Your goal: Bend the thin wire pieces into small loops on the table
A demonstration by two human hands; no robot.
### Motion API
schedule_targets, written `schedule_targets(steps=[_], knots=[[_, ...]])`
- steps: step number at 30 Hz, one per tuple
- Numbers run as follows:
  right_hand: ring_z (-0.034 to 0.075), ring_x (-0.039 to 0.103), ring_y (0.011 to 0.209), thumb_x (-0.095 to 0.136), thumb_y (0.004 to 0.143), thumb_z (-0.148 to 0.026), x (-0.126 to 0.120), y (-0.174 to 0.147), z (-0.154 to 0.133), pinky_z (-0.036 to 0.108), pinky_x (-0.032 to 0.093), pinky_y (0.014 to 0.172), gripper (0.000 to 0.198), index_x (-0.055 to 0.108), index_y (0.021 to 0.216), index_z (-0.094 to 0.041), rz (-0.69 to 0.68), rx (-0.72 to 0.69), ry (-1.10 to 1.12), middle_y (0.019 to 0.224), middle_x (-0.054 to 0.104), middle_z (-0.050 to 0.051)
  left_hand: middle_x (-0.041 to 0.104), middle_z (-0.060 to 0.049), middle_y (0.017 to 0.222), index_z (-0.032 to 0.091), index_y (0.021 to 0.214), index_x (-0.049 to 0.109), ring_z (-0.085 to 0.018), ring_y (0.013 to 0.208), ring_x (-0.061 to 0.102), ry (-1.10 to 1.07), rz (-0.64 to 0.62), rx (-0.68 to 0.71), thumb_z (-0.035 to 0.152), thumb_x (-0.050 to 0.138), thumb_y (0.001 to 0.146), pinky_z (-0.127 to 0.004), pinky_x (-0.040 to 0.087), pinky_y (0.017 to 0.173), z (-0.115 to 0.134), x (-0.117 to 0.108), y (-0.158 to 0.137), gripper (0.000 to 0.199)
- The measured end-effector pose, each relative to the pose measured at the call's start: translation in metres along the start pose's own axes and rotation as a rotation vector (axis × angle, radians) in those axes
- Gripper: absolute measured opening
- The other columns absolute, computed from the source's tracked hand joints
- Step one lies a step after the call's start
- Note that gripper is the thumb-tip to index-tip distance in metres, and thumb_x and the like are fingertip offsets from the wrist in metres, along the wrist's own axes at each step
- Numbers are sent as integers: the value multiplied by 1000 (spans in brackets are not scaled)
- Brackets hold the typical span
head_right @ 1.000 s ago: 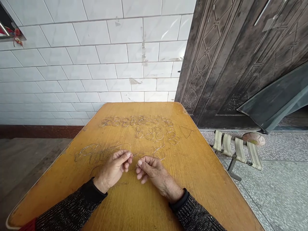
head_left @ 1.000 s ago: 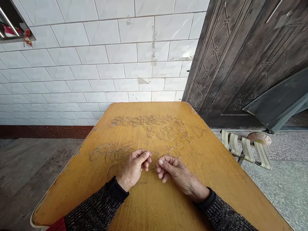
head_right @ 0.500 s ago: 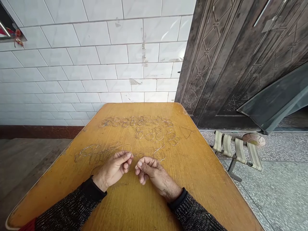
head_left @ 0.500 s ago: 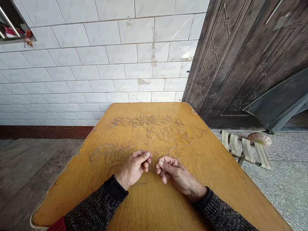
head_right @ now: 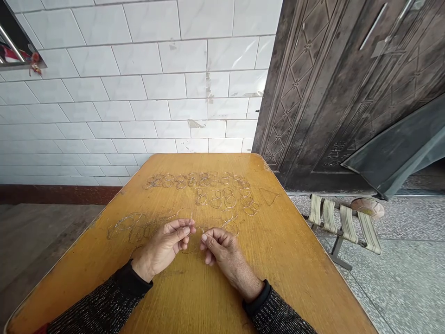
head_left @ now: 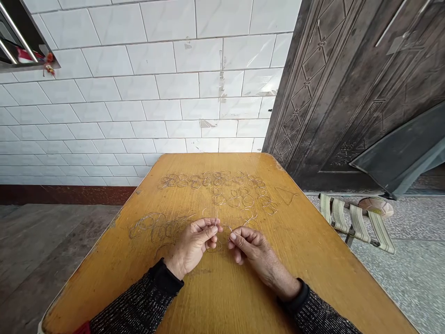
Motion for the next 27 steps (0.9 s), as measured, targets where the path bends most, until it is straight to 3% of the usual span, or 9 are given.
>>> schedule_targets(steps=[16, 21, 27], knots=[[5, 40, 34, 57, 67, -55, 0, 2, 1, 19, 30, 37, 41, 49, 57, -16, 87, 42, -115, 42, 46, -5, 59, -1, 69, 14, 79, 58, -6, 50, 46, 68, 5, 33, 29, 72, 63, -20, 33, 48, 4, 3, -2, 26], [5, 42, 35, 66, 59, -53, 3, 2, -1, 19, 32, 35, 39, 54, 70, -17, 112, 14, -18, 51, 48, -6, 58, 1, 65, 14, 76, 58, -6, 50, 46, 108, 34, 50, 29, 70, 65, -20, 34, 49, 3, 1, -2, 23], [6, 44, 35, 62, 66, -51, 2, 0, -3, 18, 37, 39, 36, 51, 63, -16, 107, 29, 26, 41, 51, -5, 59, 1, 66, 14, 77, 59, -5, 52, 48, 31, 14, 22, 24, 73, 62, -20, 37, 54, -2, 0, 0, 24]])
Point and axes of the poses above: each hand's wrist, its own y-axis towards the middle knuckle, its own x-axis out of the palm, z = x × y, the point moved 4 cm from there along y, towards the middle knuckle
